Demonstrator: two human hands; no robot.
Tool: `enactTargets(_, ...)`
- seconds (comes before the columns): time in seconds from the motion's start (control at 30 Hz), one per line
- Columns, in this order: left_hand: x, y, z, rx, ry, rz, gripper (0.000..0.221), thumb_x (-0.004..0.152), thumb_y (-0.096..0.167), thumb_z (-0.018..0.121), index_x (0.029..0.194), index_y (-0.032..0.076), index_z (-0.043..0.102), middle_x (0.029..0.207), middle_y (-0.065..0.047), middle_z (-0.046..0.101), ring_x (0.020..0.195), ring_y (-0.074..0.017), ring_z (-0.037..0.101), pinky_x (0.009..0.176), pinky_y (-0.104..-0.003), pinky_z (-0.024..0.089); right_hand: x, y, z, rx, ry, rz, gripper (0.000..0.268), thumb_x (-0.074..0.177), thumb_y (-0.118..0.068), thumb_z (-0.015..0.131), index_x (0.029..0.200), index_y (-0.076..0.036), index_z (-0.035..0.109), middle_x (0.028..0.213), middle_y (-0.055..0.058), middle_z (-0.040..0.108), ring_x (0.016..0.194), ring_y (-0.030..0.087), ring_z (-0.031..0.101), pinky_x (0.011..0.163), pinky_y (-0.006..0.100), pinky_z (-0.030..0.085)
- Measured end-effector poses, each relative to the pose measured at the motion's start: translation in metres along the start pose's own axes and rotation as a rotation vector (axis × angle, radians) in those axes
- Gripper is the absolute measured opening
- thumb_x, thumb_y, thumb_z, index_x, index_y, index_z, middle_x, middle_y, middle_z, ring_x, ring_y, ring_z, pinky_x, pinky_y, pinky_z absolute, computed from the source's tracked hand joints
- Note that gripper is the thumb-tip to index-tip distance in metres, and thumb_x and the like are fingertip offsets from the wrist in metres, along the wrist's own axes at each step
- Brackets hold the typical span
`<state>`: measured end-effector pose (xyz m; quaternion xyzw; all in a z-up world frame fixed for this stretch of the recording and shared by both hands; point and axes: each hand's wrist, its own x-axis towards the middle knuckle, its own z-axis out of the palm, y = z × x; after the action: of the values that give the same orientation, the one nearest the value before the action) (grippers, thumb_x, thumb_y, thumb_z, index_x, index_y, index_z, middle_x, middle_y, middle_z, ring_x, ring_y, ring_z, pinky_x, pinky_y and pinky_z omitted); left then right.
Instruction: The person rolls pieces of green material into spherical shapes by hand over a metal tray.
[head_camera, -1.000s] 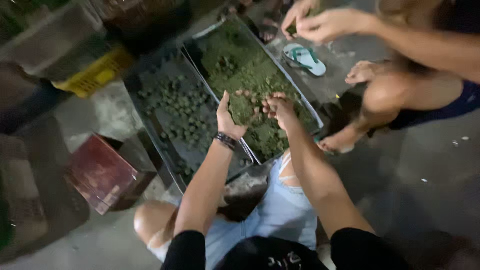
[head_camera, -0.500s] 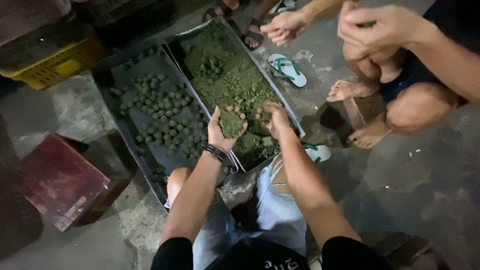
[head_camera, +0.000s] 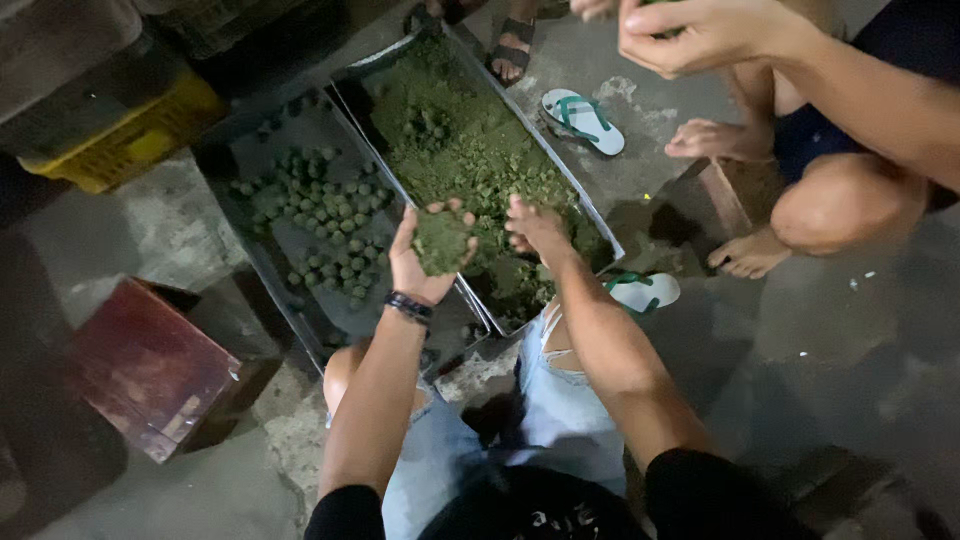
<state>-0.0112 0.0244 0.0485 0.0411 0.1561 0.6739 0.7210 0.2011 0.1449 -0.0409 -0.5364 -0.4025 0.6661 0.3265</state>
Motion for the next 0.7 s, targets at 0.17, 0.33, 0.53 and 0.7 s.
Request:
enactTargets(0.17, -0.031, 0.023, -0.018, -0.029, 0.021, 0.052, 0.039, 0.105, 0.047, 0.052, 0.108, 0.009, 0.064, 0.127, -0.012, 0.066, 0.118, -0.0353, 0.064, 0.091, -0.051, 0.056, -0.006, -0.008, 0.041, 0.0, -0.368, 0.038, 0.051, 0.094, -0.04, 0.064, 0.132, -0.006, 0.059, 0.106, 0.011, 0.075, 0.077, 0.016, 0.077, 0.067, 0.029, 0.064)
enactTargets(0.33, -0.032, 0.013, -0.054, 0.034, 0.054, 0.1, 0.04, 0.111, 0.046, 0.054, 0.108, 0.008, 0.066, 0.125, -0.014, 0.066, 0.115, -0.0351, 0.065, 0.091, -0.051, 0.057, -0.002, -0.012, 0.057, -0.161, -0.102, -0.051, 0.045, 0.095, -0.035, 0.069, 0.127, -0.004, 0.072, 0.109, 0.013, 0.077, 0.083, 0.016, 0.073, 0.075, 0.035, 0.065)
enactTargets(0.53, -0.004, -0.025, -0.075, 0.358, 0.333, -0.161, 0.059, 0.104, 0.055, 0.046, 0.126, 0.005, 0.068, 0.119, -0.01, 0.075, 0.103, -0.0265, 0.071, 0.088, -0.043, 0.06, -0.046, -0.027, 0.051, -0.353, -0.483, -0.289, 0.055, 0.095, -0.033, 0.075, 0.145, -0.015, 0.059, 0.133, 0.01, 0.068, 0.108, 0.012, 0.071, 0.096, 0.038, 0.062)
enactTargets(0.7, 0.027, -0.064, -0.081, 0.517, 0.321, -0.25, 0.069, 0.099, 0.068, 0.043, 0.126, 0.008, 0.064, 0.107, -0.013, 0.074, 0.089, -0.0253, 0.075, 0.078, -0.041, 0.064, -0.079, -0.032, 0.034, -0.841, -0.423, -0.433, 0.064, 0.089, -0.027, 0.076, 0.148, -0.022, 0.055, 0.144, 0.011, 0.06, 0.096, 0.024, 0.073, 0.089, 0.041, 0.055)
